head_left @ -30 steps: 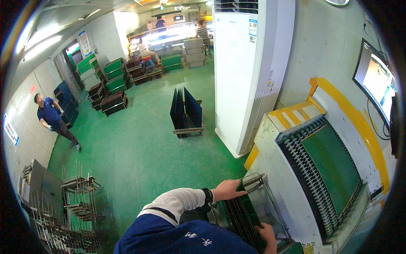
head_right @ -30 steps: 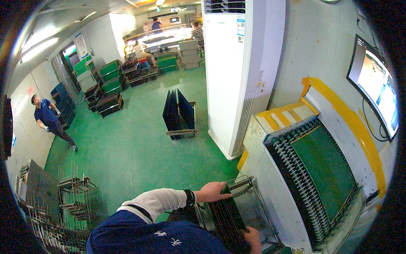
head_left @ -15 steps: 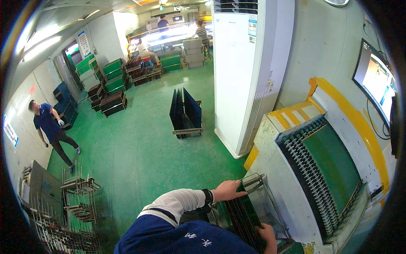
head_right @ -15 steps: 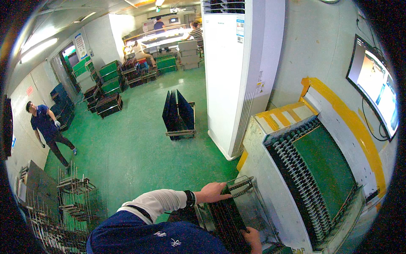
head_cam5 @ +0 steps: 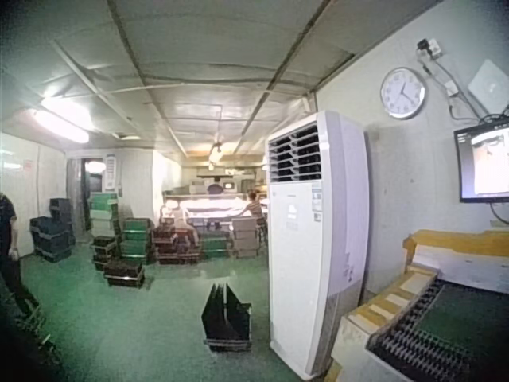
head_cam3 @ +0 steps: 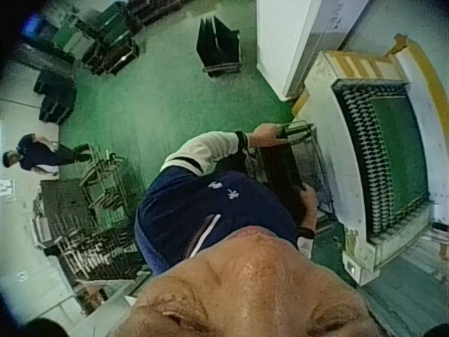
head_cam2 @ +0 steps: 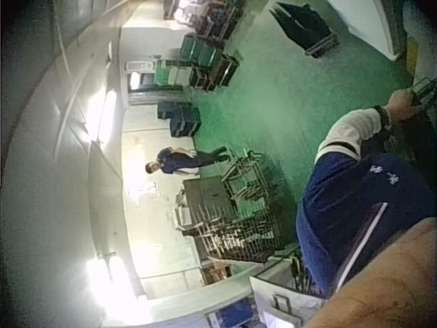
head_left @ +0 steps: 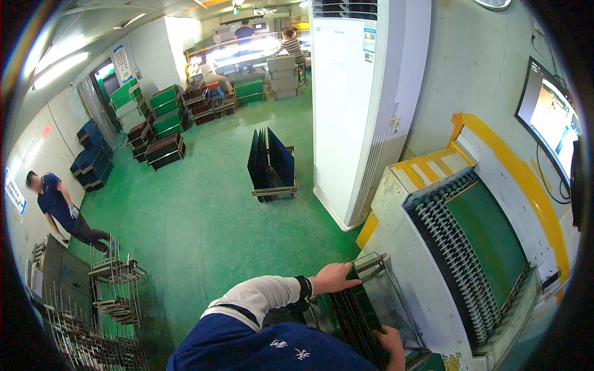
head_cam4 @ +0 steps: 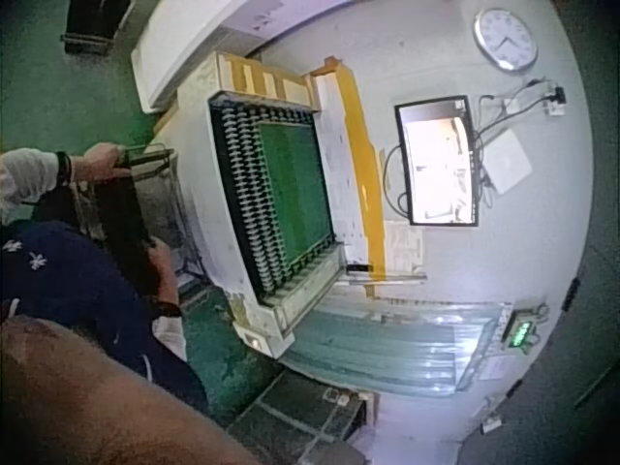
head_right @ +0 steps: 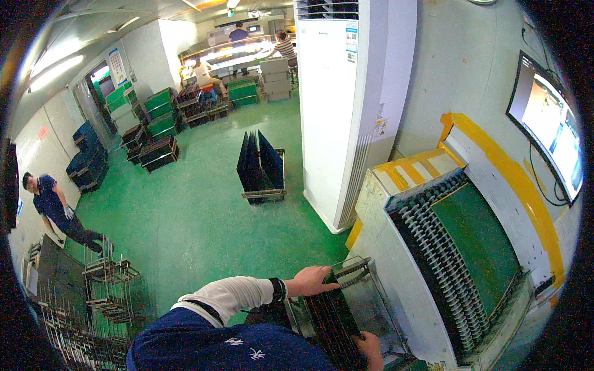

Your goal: The recorder takes green industrial plates from a storage rack and places them onto a machine's conveyor belt for processing.

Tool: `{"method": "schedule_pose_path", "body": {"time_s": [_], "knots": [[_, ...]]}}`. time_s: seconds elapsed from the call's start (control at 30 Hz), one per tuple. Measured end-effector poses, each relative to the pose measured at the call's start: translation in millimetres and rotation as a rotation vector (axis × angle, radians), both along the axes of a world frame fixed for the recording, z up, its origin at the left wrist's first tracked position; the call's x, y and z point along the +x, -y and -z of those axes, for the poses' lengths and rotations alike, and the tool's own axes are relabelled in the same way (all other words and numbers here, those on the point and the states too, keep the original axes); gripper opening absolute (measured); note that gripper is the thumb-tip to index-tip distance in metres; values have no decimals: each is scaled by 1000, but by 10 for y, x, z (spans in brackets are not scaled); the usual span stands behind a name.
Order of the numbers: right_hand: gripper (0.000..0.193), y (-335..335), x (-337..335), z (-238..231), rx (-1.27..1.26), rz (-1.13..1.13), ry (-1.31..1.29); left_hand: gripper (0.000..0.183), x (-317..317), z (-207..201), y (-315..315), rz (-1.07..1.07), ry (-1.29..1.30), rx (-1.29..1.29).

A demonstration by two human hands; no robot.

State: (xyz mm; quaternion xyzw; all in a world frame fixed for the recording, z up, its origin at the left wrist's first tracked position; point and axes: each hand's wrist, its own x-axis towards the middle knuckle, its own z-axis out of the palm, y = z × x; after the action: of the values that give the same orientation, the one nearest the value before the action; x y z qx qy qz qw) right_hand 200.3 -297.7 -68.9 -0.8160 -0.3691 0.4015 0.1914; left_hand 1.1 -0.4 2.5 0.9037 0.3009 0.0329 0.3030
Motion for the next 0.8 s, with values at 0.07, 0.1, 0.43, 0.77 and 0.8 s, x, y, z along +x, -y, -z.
{"method": "schedule_pose_path", "body": {"time_s": [0.07, 0.1, 0.43, 0.77, 0.8], "knots": [[38, -53, -56, -150, -22, 13, -23, 67, -24, 15, -8, -8, 2, 2], [38, -28, -44, -121, -8, 10, -18, 67, -12, 18, -4, -6, 7, 1], [39, 62, 55, 189, 40, -37, 16, 68, 7, 31, 2, -6, 20, -3], [37, 16, 3, 34, 22, 3, -13, 67, -6, -44, 6, -2, 0, -9], [37, 29, 15, 64, 27, -1, -7, 67, 2, -45, 6, 1, -1, -13]]}}
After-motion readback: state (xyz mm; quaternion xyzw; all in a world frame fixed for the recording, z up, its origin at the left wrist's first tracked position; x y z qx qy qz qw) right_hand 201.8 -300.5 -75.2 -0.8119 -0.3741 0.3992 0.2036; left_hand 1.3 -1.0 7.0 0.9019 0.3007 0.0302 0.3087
